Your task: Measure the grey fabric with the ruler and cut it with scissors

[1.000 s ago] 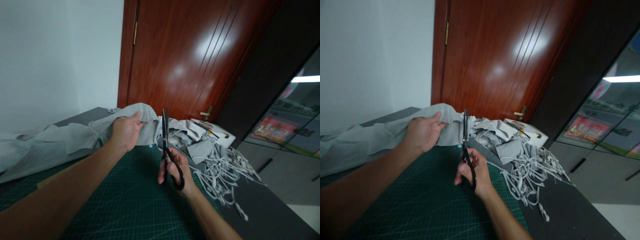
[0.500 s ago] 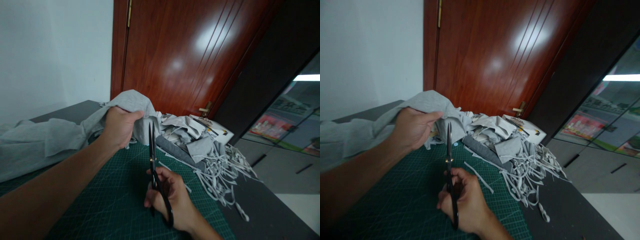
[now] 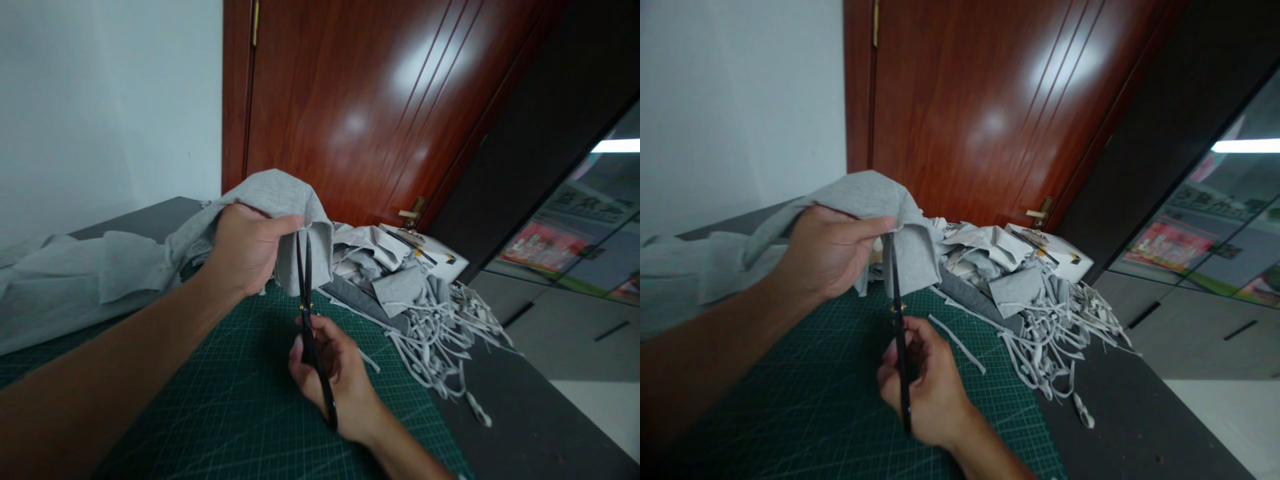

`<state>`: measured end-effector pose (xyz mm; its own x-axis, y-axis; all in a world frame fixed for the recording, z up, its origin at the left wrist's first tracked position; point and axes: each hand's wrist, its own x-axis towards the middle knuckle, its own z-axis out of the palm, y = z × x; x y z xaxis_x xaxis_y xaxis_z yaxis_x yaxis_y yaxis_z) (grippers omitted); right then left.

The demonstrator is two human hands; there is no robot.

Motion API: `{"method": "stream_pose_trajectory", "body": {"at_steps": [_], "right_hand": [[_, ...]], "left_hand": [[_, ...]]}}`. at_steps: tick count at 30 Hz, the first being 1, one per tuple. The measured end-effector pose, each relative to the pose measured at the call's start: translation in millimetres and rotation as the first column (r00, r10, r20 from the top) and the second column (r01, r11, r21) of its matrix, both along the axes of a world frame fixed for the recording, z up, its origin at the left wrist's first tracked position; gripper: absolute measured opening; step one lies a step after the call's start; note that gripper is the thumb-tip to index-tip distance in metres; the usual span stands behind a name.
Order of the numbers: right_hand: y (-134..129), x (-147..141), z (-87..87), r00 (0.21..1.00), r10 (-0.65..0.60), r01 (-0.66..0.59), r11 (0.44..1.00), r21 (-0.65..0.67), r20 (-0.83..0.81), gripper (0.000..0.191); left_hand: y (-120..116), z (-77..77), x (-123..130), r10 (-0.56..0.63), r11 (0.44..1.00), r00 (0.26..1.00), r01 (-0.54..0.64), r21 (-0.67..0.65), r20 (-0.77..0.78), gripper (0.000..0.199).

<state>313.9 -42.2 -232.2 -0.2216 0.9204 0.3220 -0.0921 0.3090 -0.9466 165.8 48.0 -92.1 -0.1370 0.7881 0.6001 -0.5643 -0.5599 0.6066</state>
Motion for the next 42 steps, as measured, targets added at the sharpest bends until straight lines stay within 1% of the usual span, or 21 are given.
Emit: {"method": "stream_pose_trajectory", "body": {"at_steps": [5,9,13,17,23,26,30,34,38,42], "right_hand": [[1,-1,0.5,0.999,-0.052,0.053,0.999,0.013,-0.007,0.043],[1,1,5.0,0.996,-0.077,0.077,0.997,0.005,-0.034,0.046],[-1,1,6.8,0.998,-0.052,0.052,0.999,-0.011,-0.025,0.044],[-6,-2,7.1,1.0,-0.018,0.017,0.998,-0.053,-0.024,0.046],[-8,-8,5.4,1.0,-0.003,0.002,0.999,-0.033,-0.021,0.037],[-8,-9,3.2,1.0,-0.019,0.019,1.0,-0.019,-0.007,0.038],[-8,-9,-0.5,1.0,-0.031,0.031,0.999,-0.011,-0.003,0.038],[-9,-9,-0.2,1.0,0.007,-0.007,1.0,-0.022,-0.016,0.042],[-12,-10,3.2,0.998,0.047,-0.049,0.998,-0.046,-0.036,0.048],[-12,-9,2.1,0.995,0.066,-0.07,0.996,-0.05,-0.079,0.053]], "left_hand": [[-5,-0.1,4,-0.051,0.998,0.999,0.051,0.026,-0.018,0.059],[-8,-4.2,3,-0.078,0.997,0.995,0.08,0.022,-0.068,0.065],[-13,-14.8,0,-0.098,0.995,0.99,0.098,-0.008,-0.103,0.066],[-20,-24.7,-3,-0.124,0.992,0.987,0.121,-0.037,-0.1,0.063],[-28,-27.2,-9,-0.062,0.996,0.995,0.056,-0.063,-0.085,0.063],[-29,-28.3,-14,-0.056,0.997,0.996,0.052,-0.054,-0.072,0.064],[-28,-33.1,-23,-0.101,0.995,0.992,0.099,-0.027,-0.08,0.067],[-28,-37.6,-29,-0.128,0.992,0.987,0.127,-0.02,-0.099,0.07],[-29,-38.4,-29,-0.175,0.984,0.979,0.171,-0.043,-0.1,0.071],[-32,-39.5,-26,-0.24,0.97,0.966,0.235,-0.059,-0.097,0.072]]}}
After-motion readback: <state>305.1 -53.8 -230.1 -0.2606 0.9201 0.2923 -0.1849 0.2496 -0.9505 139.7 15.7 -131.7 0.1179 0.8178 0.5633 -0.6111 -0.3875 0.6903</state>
